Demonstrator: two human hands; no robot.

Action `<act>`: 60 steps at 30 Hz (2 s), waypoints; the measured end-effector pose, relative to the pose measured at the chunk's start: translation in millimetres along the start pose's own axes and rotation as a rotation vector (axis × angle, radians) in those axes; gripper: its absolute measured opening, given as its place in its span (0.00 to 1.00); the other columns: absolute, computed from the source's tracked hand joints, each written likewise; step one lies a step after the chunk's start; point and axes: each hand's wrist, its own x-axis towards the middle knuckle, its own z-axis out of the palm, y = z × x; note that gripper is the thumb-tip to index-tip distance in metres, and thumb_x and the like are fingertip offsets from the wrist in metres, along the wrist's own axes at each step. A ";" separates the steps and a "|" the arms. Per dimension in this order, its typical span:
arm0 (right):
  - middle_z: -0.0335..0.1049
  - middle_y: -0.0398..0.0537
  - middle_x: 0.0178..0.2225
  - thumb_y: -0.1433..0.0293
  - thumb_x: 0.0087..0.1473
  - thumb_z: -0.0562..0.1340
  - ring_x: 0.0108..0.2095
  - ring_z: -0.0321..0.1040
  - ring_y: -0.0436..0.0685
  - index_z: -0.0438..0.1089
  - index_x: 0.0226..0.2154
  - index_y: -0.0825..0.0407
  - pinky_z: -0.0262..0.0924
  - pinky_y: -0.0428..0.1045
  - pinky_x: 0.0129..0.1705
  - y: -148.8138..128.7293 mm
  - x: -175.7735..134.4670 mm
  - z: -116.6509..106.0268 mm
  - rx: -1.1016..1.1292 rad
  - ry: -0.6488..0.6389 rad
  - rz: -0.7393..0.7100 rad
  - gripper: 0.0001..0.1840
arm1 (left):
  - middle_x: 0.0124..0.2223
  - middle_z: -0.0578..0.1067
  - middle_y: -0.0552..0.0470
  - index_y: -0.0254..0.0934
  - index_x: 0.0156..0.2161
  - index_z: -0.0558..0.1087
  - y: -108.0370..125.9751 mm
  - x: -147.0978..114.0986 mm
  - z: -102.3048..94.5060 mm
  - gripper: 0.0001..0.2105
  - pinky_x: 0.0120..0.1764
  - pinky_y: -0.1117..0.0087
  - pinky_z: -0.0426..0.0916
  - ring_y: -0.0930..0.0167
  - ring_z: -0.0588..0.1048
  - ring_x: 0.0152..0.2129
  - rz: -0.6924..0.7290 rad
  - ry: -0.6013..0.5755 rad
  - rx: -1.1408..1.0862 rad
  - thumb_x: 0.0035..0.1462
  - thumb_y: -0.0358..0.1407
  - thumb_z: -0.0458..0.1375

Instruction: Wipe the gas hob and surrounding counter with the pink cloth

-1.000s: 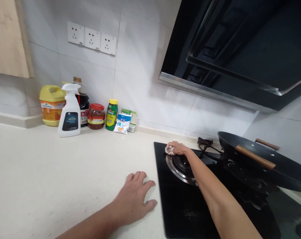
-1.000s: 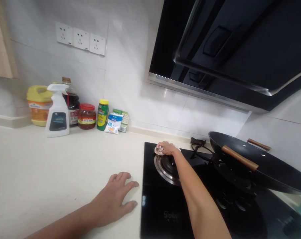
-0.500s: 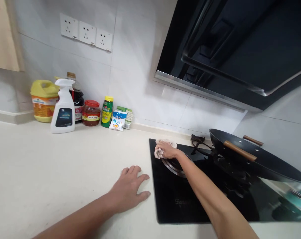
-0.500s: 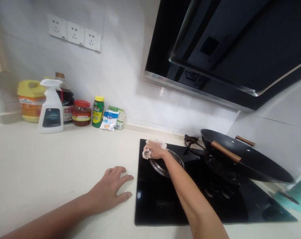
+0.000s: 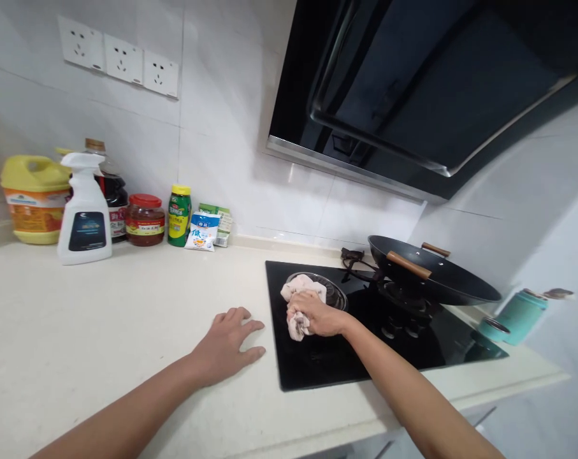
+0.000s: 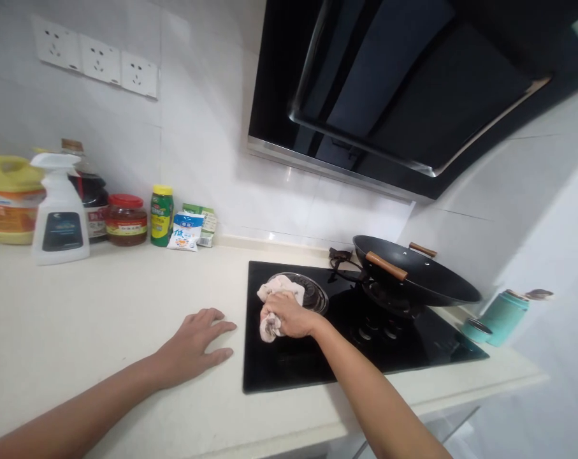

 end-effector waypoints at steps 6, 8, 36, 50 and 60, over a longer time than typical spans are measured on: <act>0.68 0.45 0.42 0.76 0.47 0.59 0.47 0.62 0.58 0.66 0.40 0.47 0.49 0.59 0.58 -18.1 -94.3 -1.2 0.048 0.103 0.160 0.16 | 0.52 0.71 0.45 0.45 0.55 0.74 -1.7 0.4 -1.0 0.21 0.56 0.53 0.59 0.58 0.68 0.52 0.017 0.025 -0.001 0.61 0.50 0.55; 0.68 0.46 0.42 0.76 0.47 0.58 0.47 0.62 0.59 0.66 0.40 0.46 0.50 0.59 0.59 -26.7 -134.9 -2.2 0.054 0.118 0.238 0.15 | 0.52 0.71 0.46 0.45 0.54 0.75 -1.8 0.7 -1.1 0.21 0.56 0.54 0.59 0.58 0.68 0.52 0.015 0.029 0.004 0.62 0.51 0.54; 0.77 0.48 0.35 0.50 0.41 0.62 0.42 0.73 0.66 0.72 0.30 0.47 0.66 0.61 0.50 -72.0 -499.0 196.1 0.595 1.032 1.520 0.20 | 0.57 0.73 0.56 0.54 0.47 0.76 61.0 27.7 41.2 0.20 0.55 0.45 0.66 0.54 0.71 0.52 0.292 0.068 0.011 0.59 0.58 0.51; 0.73 0.53 0.53 0.48 0.53 0.64 0.54 0.69 0.65 0.72 0.51 0.51 0.64 0.58 0.58 -114.8 -501.4 120.8 0.850 1.075 1.139 0.30 | 0.57 0.72 0.48 0.46 0.51 0.75 262.4 -7.8 145.5 0.13 0.59 0.54 0.65 0.59 0.67 0.58 0.509 -0.226 -0.459 0.66 0.39 0.52; 0.64 0.45 0.32 0.38 0.44 0.65 0.34 0.62 0.56 0.67 0.35 0.49 0.61 0.51 0.36 -135.3 -474.3 82.2 0.768 0.831 0.892 0.32 | 0.65 0.67 0.40 0.39 0.59 0.68 343.0 41.7 260.8 0.26 0.61 0.54 0.61 0.57 0.66 0.61 -0.070 -0.709 -1.269 0.62 0.51 0.56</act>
